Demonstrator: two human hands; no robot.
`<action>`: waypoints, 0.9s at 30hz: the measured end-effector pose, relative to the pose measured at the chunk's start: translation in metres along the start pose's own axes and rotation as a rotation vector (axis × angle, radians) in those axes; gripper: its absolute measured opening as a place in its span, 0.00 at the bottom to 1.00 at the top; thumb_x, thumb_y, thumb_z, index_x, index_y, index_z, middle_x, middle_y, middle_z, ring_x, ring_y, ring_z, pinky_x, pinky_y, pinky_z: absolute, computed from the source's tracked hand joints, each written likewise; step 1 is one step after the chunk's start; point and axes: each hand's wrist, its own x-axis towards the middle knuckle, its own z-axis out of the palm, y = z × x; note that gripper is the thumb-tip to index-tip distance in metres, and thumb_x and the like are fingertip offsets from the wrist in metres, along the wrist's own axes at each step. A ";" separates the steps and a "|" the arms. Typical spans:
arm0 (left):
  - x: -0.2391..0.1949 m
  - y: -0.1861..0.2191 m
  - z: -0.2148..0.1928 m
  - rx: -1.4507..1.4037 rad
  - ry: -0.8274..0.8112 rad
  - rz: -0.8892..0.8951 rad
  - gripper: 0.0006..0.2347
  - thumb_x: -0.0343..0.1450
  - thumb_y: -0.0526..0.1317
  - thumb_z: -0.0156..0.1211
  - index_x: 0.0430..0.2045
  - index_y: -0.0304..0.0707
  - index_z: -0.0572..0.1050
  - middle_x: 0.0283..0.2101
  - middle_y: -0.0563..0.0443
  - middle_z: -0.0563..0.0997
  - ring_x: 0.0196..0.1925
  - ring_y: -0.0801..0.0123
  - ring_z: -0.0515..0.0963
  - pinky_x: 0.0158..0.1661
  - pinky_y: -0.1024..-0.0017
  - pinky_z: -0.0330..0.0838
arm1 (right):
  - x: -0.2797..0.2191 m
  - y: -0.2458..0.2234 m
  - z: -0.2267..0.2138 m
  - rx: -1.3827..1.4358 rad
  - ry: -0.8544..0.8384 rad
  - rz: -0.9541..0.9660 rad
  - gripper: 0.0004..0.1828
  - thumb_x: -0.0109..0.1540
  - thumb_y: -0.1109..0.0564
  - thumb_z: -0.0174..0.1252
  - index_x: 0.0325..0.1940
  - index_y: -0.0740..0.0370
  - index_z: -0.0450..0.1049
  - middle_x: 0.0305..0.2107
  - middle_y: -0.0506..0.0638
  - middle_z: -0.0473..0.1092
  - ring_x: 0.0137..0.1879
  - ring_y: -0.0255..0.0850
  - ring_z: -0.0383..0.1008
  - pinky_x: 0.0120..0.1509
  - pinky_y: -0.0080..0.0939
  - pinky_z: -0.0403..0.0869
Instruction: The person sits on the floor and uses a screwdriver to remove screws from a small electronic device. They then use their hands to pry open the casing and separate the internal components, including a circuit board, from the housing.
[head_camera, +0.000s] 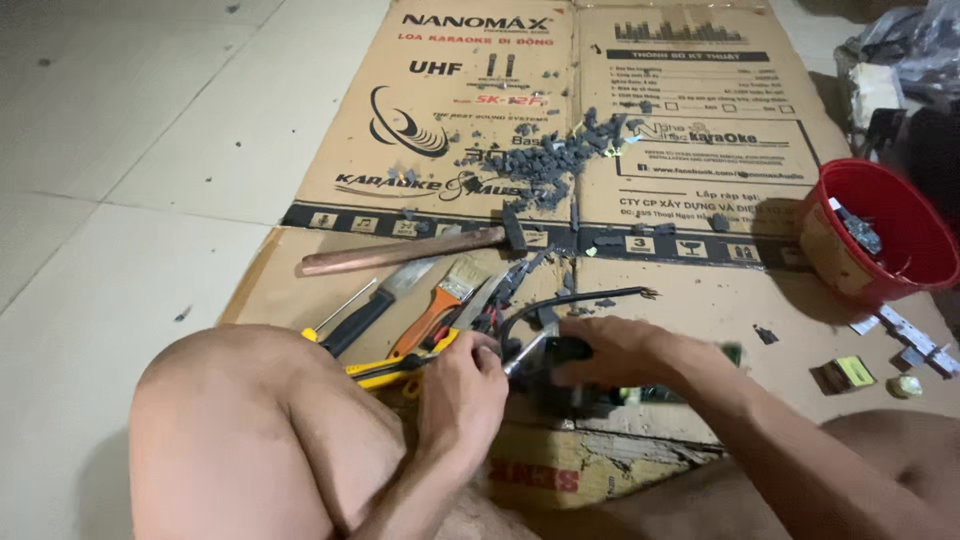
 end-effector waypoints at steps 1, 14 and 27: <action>0.003 -0.002 0.002 -0.002 0.003 0.003 0.09 0.75 0.41 0.48 0.38 0.51 0.79 0.41 0.54 0.86 0.43 0.64 0.84 0.42 0.62 0.78 | -0.001 0.001 -0.003 -0.002 0.004 -0.001 0.34 0.63 0.34 0.55 0.72 0.38 0.58 0.56 0.45 0.72 0.54 0.43 0.74 0.53 0.44 0.72; 0.020 -0.019 0.018 0.125 0.032 0.125 0.07 0.74 0.43 0.54 0.33 0.49 0.81 0.37 0.51 0.85 0.36 0.62 0.83 0.35 0.59 0.77 | 0.047 0.017 0.047 -0.263 0.371 -0.008 0.40 0.61 0.23 0.51 0.71 0.39 0.57 0.62 0.49 0.61 0.70 0.49 0.59 0.73 0.70 0.58; -0.010 -0.011 0.005 0.035 -0.087 0.160 0.22 0.64 0.51 0.59 0.51 0.47 0.77 0.50 0.40 0.83 0.58 0.46 0.79 0.57 0.52 0.72 | 0.039 0.049 0.092 -0.409 0.473 -0.180 0.36 0.53 0.47 0.68 0.63 0.49 0.62 0.64 0.48 0.60 0.79 0.57 0.46 0.77 0.66 0.57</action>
